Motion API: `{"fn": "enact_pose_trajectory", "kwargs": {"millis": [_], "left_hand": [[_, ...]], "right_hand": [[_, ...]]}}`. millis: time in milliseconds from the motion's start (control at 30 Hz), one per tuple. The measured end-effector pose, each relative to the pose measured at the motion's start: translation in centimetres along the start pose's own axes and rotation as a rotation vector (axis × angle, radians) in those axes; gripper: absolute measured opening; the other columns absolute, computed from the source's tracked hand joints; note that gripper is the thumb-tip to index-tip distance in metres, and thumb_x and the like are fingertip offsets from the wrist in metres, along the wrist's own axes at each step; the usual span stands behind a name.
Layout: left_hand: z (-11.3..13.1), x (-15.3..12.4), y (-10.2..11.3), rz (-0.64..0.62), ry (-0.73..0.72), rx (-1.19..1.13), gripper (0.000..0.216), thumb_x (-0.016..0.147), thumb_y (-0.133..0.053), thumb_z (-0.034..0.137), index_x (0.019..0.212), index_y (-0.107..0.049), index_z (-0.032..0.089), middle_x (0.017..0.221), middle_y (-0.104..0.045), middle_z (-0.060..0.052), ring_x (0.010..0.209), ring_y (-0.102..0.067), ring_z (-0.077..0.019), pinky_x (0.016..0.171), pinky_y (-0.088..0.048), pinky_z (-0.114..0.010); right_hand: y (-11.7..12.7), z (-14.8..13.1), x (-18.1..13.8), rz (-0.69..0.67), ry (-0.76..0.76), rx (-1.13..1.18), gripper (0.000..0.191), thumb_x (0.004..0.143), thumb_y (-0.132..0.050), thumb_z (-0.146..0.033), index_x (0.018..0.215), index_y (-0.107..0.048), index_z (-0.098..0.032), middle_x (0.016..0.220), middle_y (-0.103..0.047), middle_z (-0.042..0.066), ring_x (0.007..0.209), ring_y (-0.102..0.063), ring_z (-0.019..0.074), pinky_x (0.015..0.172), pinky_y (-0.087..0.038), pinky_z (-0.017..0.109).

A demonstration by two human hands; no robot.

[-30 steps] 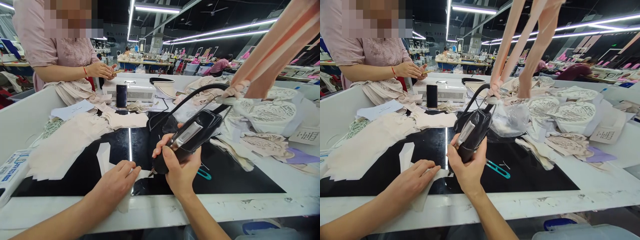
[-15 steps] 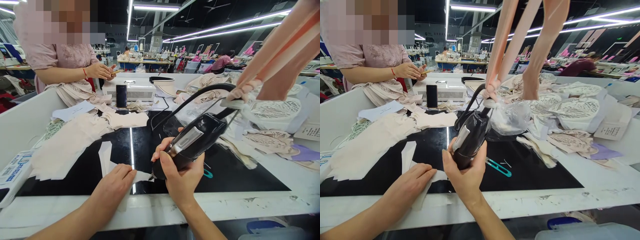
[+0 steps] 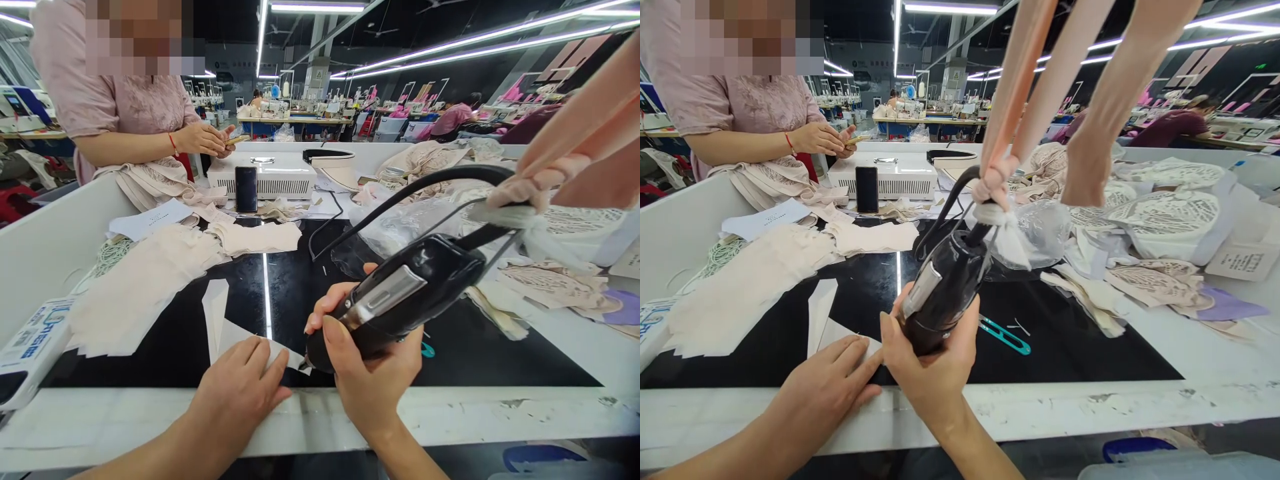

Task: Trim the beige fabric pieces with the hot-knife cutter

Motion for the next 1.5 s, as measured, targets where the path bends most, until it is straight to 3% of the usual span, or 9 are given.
{"fn": "enact_pose_trajectory", "kwargs": {"millis": [100, 367, 667, 1067, 1233, 1500], "left_hand": [[0.4, -0.3, 0.0, 0.040, 0.008, 0.009, 0.052, 0.095, -0.071, 0.050, 0.128, -0.058, 0.012, 0.110, -0.073, -0.016, 0.101, -0.071, -0.0317, 0.084, -0.060, -0.041], [0.4, -1.0, 0.0, 0.068, 0.008, 0.030, 0.046, 0.103, -0.059, 0.050, 0.130, -0.060, 0.014, 0.116, -0.073, -0.017, 0.107, -0.071, -0.0310, 0.091, -0.056, -0.040], [0.1, -1.4, 0.1, 0.054, -0.045, 0.013, 0.055, 0.096, -0.069, 0.054, 0.131, -0.058, 0.013, 0.120, -0.072, -0.018, 0.110, -0.070, -0.0327, 0.094, -0.056, -0.042], [-0.5, -1.3, 0.5, 0.102, -0.043, -0.049, 0.049, 0.100, -0.062, 0.055, 0.129, -0.059, 0.015, 0.120, -0.072, -0.014, 0.112, -0.070, -0.0290, 0.098, -0.056, -0.038], [-0.5, -1.2, 0.8, 0.073, -0.069, -0.070, 0.053, 0.095, -0.070, 0.054, 0.128, -0.060, 0.014, 0.119, -0.072, -0.014, 0.113, -0.070, -0.0296, 0.098, -0.058, -0.039], [-0.8, -1.1, 0.5, 0.055, -0.079, -0.098, 0.060, 0.089, -0.077, 0.054, 0.129, -0.060, 0.013, 0.122, -0.071, -0.017, 0.115, -0.070, -0.0327, 0.099, -0.060, -0.043]], "right_hand": [[-0.1, 0.0, 0.0, -0.005, -0.002, 0.018, 0.046, 0.078, -0.074, -0.005, 0.113, -0.056, -0.029, 0.082, -0.068, -0.005, 0.060, -0.066, 0.0126, 0.055, -0.061, 0.027], [-0.3, 0.0, 0.1, -0.008, -0.037, 0.040, 0.050, 0.077, -0.074, -0.009, 0.119, -0.053, -0.028, 0.080, -0.068, -0.004, 0.058, -0.065, 0.0128, 0.051, -0.060, 0.027], [-1.5, 1.1, 1.4, -0.013, -0.044, 0.155, 0.036, 0.081, -0.074, -0.013, 0.106, -0.053, -0.029, 0.081, -0.067, -0.006, 0.055, -0.061, 0.0099, 0.049, -0.056, 0.024], [-2.5, 2.4, 1.1, -0.023, -0.096, 0.170, 0.056, 0.074, -0.072, -0.007, 0.120, -0.046, -0.029, 0.079, -0.068, -0.008, 0.054, -0.063, 0.0106, 0.051, -0.058, 0.026], [-3.0, 2.5, 1.5, -0.047, -0.054, 0.205, 0.036, 0.079, -0.071, -0.011, 0.104, -0.051, -0.028, 0.079, -0.067, -0.008, 0.055, -0.060, 0.0091, 0.048, -0.056, 0.023], [-3.7, 3.0, 1.5, -0.062, -0.087, 0.165, 0.038, 0.079, -0.072, -0.014, 0.104, -0.048, -0.028, 0.079, -0.067, -0.007, 0.055, -0.061, 0.0095, 0.049, -0.058, 0.024]]}}
Point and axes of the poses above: each hand's wrist, its own x-axis towards the middle knuckle, its own y-axis out of the back of the hand, z = x × y, the point moved 6 cm from there along x, towards the middle knuckle
